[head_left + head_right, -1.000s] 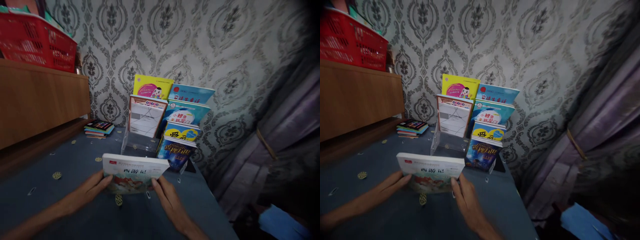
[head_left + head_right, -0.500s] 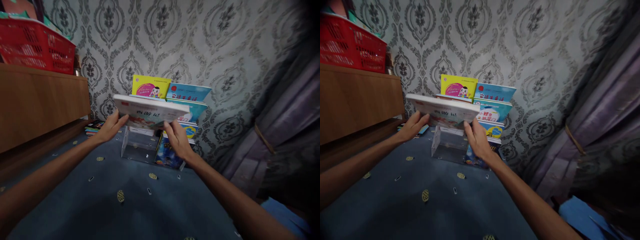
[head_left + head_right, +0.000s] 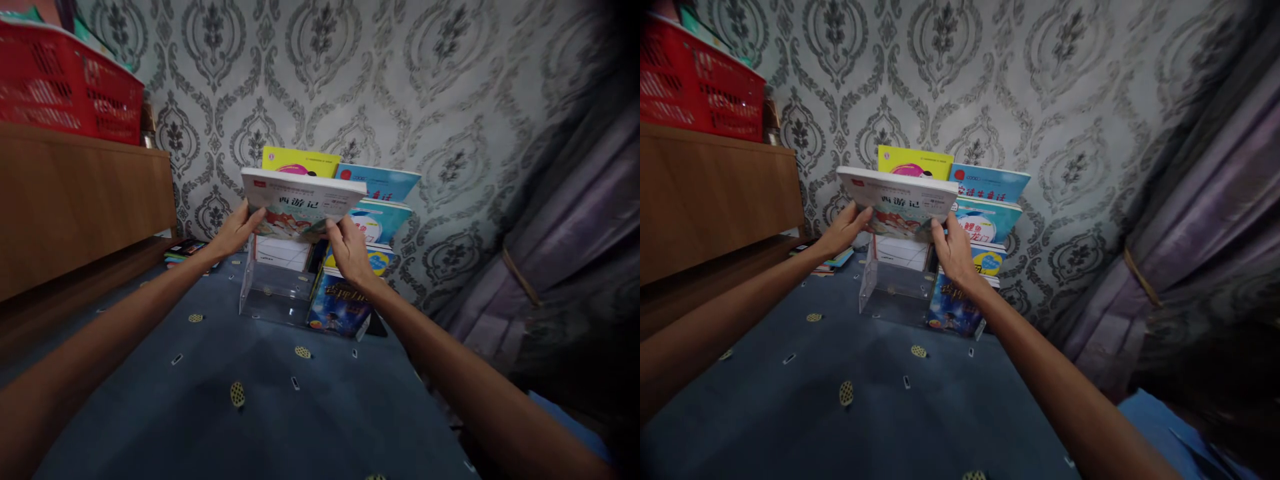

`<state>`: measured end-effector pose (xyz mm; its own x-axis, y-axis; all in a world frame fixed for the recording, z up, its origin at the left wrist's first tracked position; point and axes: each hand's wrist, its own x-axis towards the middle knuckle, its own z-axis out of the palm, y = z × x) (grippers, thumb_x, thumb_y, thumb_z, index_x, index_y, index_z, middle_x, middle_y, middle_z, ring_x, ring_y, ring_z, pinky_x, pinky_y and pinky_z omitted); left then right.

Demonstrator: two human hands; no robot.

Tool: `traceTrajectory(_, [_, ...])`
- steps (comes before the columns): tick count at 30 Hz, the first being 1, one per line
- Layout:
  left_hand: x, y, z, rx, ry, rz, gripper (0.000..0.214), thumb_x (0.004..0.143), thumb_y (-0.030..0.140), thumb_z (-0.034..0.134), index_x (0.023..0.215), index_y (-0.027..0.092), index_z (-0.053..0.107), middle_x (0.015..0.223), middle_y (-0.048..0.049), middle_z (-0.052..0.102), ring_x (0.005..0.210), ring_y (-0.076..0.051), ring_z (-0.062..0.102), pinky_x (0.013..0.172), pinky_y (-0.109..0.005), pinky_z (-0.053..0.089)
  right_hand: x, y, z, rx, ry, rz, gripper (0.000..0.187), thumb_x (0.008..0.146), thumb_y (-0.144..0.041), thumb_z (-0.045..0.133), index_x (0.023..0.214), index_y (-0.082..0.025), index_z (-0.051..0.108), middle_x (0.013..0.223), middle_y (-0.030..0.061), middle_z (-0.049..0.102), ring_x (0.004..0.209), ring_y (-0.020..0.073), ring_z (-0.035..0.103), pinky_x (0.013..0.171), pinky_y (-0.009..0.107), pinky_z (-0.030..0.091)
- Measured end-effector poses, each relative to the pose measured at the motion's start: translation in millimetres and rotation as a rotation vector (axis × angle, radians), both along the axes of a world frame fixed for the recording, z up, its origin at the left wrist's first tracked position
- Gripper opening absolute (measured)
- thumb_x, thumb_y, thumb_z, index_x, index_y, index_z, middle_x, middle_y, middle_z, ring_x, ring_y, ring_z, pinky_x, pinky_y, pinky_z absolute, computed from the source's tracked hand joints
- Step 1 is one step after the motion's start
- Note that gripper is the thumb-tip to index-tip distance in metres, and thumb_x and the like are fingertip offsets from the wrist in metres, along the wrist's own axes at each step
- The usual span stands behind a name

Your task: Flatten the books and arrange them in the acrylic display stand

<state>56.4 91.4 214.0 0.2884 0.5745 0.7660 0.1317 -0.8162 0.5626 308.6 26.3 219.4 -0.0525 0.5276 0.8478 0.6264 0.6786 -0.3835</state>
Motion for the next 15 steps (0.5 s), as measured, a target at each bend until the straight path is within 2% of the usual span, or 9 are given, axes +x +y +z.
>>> traceTrajectory(4, [2.5,7.9,-0.1,-0.017,0.008,-0.024,0.063,0.092,0.067,0.049,0.134,0.020,0.052,0.132,-0.0127,0.061,0.109,-0.028,0.062,0.075,-0.036,0.060,2.3,10.0,-3.1,-0.010,0.020,0.027,0.052,0.095,-0.067,0.036,0.102,-0.021,0.061,0.089,0.0057,0.067,0.087,0.0239,0.060,0.079,0.036,0.047])
traceTrajectory(15, [3.1,36.5,-15.7,-0.100,-0.027,-0.038,0.065,0.089,0.068,0.053,0.130,0.019,0.056,0.120,-0.0134,0.065,0.094,-0.028,0.066,0.071,-0.042,0.061,1.6,27.6,-15.4,-0.094,0.063,0.061,0.053,0.094,-0.069,0.039,0.100,-0.021,0.062,0.086,0.0049,0.066,0.084,0.0227,0.060,0.077,0.037,0.051])
